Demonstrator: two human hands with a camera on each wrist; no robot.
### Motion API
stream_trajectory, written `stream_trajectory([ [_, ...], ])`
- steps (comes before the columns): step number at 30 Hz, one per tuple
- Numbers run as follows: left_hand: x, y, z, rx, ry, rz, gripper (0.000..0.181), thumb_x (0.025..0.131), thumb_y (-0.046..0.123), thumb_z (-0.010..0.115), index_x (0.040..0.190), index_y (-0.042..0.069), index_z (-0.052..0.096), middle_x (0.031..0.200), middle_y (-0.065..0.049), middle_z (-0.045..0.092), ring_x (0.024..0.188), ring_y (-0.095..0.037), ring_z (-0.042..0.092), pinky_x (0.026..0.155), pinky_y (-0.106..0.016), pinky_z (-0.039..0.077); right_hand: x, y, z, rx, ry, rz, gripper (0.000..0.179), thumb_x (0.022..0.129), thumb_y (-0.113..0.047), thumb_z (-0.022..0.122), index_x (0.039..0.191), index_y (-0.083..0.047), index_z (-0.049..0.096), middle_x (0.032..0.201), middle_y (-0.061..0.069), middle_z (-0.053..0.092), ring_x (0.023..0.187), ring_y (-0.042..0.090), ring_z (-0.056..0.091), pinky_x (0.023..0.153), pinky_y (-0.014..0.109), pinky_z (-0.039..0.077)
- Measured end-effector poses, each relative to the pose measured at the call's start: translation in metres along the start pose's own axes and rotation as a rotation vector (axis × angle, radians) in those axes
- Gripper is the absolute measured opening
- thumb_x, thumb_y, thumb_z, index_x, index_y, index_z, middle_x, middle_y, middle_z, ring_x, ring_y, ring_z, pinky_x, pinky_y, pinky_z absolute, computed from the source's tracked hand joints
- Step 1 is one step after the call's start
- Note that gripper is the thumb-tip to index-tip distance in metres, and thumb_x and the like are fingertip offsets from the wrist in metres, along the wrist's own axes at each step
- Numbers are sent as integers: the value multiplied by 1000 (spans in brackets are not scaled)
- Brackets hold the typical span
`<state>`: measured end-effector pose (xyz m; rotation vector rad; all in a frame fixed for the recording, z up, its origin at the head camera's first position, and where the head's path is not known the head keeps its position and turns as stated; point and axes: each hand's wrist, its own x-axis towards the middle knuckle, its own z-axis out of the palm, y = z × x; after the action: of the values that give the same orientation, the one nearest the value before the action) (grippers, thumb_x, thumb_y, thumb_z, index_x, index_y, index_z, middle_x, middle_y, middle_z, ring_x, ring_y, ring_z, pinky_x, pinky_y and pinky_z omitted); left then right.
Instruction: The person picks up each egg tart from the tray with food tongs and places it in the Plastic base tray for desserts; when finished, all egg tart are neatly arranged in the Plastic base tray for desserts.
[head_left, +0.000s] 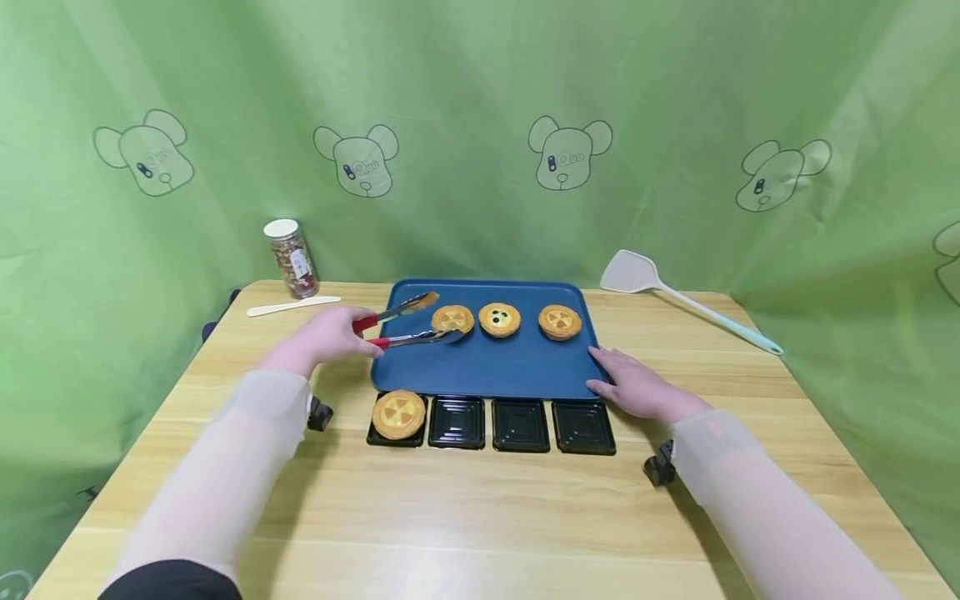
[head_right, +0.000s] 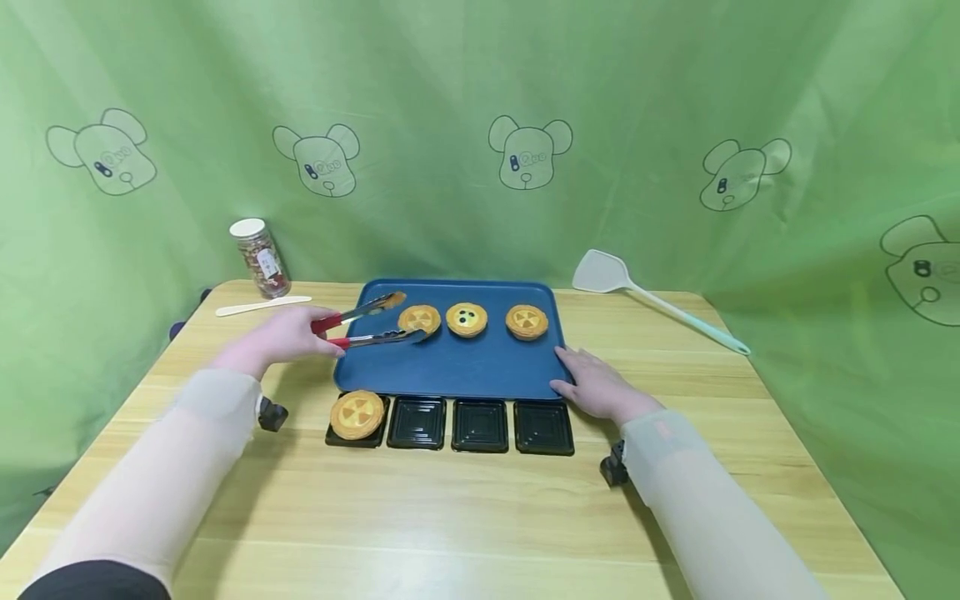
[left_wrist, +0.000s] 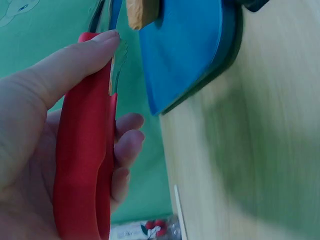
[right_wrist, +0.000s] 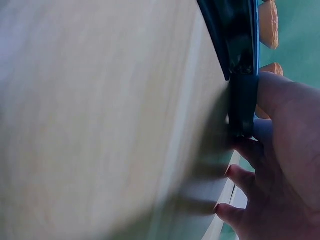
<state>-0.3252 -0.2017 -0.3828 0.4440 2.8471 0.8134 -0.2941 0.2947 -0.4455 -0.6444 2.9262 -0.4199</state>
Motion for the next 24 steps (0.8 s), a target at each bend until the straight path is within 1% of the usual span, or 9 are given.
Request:
stream_trajectory([
  [6, 9, 9, 10, 40, -22, -15, 82, 77, 29, 85, 144, 1, 49, 125, -18, 63, 110, -31, 59, 100, -48, 42, 0, -1, 1, -1, 7, -8, 68, 102, -32, 54, 151, 8, 28, 152, 31, 30, 139, 52, 22, 111, 59, 20],
  [9, 12, 14, 14, 46, -31, -22, 81, 78, 30, 85, 144, 1, 48, 125, -17, 63, 110, -31, 59, 102, -48, 40, -1, 0, 1, -1, 8, -2, 68, 102, -32, 54, 151, 8, 29, 152, 31, 29, 139, 52, 23, 111, 60, 20],
  [13, 15, 17, 16, 87, -36, -17, 80, 79, 31, 84, 144, 0, 48, 125, -17, 63, 111, -32, 58, 103, -49, 39, 0, 0, 2, -1, 8, 3, 68, 102, -33, 54, 151, 8, 29, 152, 31, 30, 139, 52, 23, 111, 59, 20],
  [16, 16, 18, 17, 123, -33, -16, 79, 80, 32, 83, 144, 1, 49, 124, -17, 64, 112, -33, 58, 103, -50, 38, 1, 1, 3, 2, 5, 3, 69, 102, -33, 54, 151, 8, 28, 152, 31, 30, 139, 52, 23, 111, 59, 20],
  [24, 16, 20, 19, 137, -15, -32, 73, 83, 32, 81, 144, 4, 51, 123, -16, 65, 110, -33, 59, 102, -51, 39, 2, 3, 3, 5, -4, 15, 69, 102, -33, 54, 152, 7, 27, 153, 31, 28, 140, 51, 21, 111, 59, 19],
])
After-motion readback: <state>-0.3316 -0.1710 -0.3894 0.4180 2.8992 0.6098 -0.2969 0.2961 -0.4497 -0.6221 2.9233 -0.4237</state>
